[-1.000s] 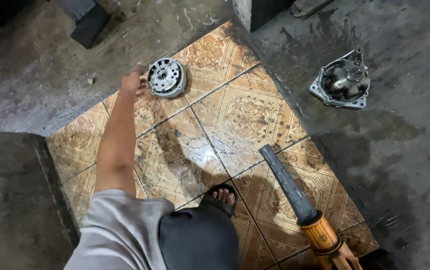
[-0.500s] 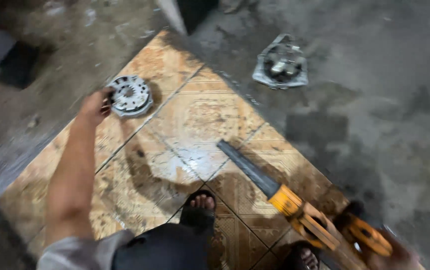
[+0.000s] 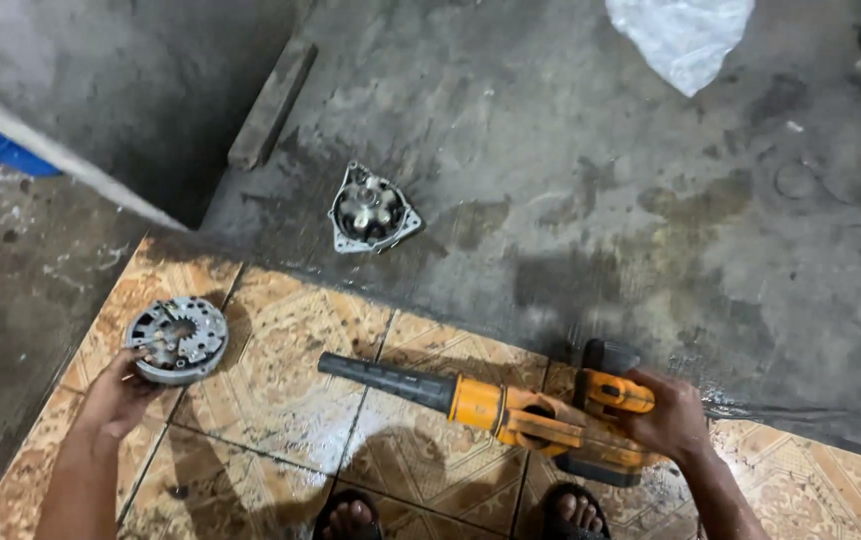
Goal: Using a handheld electric blower to dry water off disassembled alternator components on a workshop floor.
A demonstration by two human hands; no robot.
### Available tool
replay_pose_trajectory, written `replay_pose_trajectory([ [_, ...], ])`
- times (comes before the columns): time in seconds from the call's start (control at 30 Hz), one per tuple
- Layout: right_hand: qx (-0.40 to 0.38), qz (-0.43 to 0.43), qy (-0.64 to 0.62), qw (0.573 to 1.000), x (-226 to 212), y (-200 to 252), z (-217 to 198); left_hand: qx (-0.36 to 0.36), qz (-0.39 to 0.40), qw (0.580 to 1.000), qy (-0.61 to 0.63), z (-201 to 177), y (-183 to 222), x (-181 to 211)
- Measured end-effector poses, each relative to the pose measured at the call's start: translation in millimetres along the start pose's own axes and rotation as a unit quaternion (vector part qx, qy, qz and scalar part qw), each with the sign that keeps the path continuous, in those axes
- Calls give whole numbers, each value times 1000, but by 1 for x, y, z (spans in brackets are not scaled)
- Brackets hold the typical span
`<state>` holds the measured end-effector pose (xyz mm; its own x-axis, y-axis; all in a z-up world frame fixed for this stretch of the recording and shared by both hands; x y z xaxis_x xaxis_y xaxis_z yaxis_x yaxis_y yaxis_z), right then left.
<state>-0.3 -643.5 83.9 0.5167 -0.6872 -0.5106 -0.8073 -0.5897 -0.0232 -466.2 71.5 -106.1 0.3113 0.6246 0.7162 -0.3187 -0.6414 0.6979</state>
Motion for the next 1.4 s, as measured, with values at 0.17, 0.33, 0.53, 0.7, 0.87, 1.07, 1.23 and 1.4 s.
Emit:
replay_pose_trajectory([
  [0.17,-18,-2,-6,1000,11,-1,9,41,61,997,-28,83,61,59],
  [0.33,2,38,-34,999,12,-1,2,136,47,974,-174,137,70,109],
  [0.53,2,69,-28,997,31,8,10,34,33,893,-447,239,142,186],
  [0.7,7,79,-4,997,32,5,15,-97,83,796,-591,321,169,195],
  [0.87,-20,154,49,987,31,12,14,-120,86,770,-620,340,150,170],
  [1.07,-10,146,28,989,17,9,5,-108,99,834,-531,334,119,138],
  [1.23,-12,168,37,985,25,8,11,-107,83,844,-519,337,132,141],
  [1.4,-10,131,18,991,10,4,6,-97,73,859,-497,335,145,151],
])
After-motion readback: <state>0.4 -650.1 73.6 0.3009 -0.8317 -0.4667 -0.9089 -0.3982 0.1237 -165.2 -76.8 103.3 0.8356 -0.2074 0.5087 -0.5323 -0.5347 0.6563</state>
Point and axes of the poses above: each hand's wrist, its own y-axis away from the middle knuckle, its own z-axis out of the palm, x = y × z, the point moved 6 cm from there along -y, towards the middle knuckle, and after that the axes turned 2 degrees about -y, right-handed, at the moved point
